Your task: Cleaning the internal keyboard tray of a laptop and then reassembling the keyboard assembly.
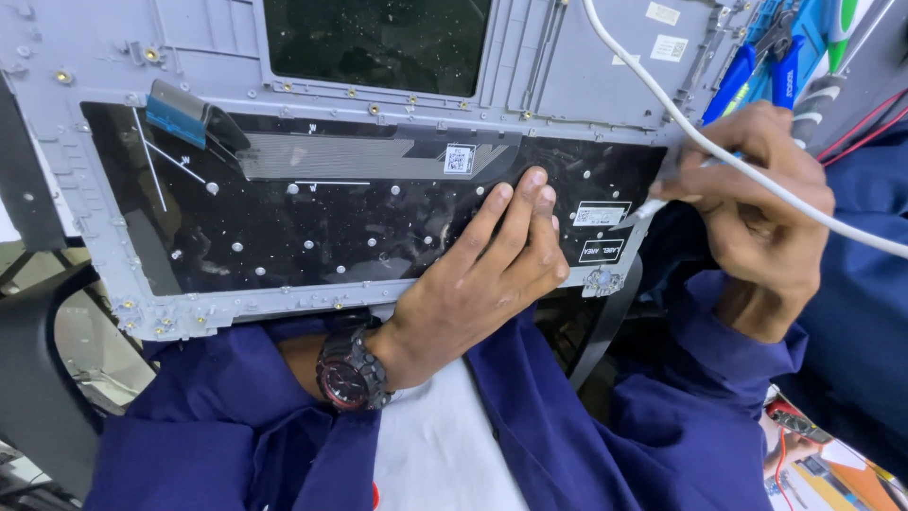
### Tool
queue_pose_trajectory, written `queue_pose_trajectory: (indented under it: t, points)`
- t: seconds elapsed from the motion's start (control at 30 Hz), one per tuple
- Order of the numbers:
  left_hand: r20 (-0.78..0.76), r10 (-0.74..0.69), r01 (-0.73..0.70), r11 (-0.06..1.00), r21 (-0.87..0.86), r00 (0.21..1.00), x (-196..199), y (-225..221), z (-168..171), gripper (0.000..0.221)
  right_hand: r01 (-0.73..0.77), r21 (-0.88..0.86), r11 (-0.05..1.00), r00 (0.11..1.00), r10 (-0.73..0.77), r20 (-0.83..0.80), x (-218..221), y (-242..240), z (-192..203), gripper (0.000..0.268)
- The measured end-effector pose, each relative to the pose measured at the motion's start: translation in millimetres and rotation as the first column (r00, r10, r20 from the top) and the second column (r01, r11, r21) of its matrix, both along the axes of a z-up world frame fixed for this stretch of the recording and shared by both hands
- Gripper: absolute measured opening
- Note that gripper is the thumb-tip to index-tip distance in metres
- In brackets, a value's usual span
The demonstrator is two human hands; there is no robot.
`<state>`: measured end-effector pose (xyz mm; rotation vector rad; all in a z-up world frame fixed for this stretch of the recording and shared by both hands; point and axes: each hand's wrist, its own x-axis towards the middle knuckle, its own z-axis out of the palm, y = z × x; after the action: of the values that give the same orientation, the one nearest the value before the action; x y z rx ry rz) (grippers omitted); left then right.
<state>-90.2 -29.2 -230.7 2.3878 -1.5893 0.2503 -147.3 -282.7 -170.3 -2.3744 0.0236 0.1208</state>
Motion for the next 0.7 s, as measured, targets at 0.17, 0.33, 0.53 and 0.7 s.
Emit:
queue_pose_trajectory:
  t: [0.17, 0.33, 0.53, 0.7]
  points:
    - [0.008, -0.023, 0.023, 1.0, -0.015, 1.0, 0.5, 1.1, -1.6, 0.024, -0.007, -0.228, 0.974, 0.998, 0.02, 0.055, -15.7, -13.5, -5.6, 0.021]
    - [0.015, -0.05, 0.05, 0.999, -0.007, 0.999, 2.0, 1.6, -2.7, 0.015, -0.005, -0.287, 0.958, 0.999, 0.016, 0.036, -8.3, -0.3, -10.8, 0.027]
    - [0.009, -0.048, 0.048, 0.999, -0.006, 0.999, 3.7, 2.4, -1.0, 0.021, -0.053, -0.276, 0.96, 0.997, 0.066, 0.038, -4.6, -4.3, -17.2, 0.033]
    - [0.006, -0.031, 0.031, 1.0, 0.002, 1.0, 1.0, 1.4, -3.2, 0.024, -0.102, -0.27, 0.957, 0.992, 0.117, 0.04, -3.1, -14.5, -19.7, 0.031]
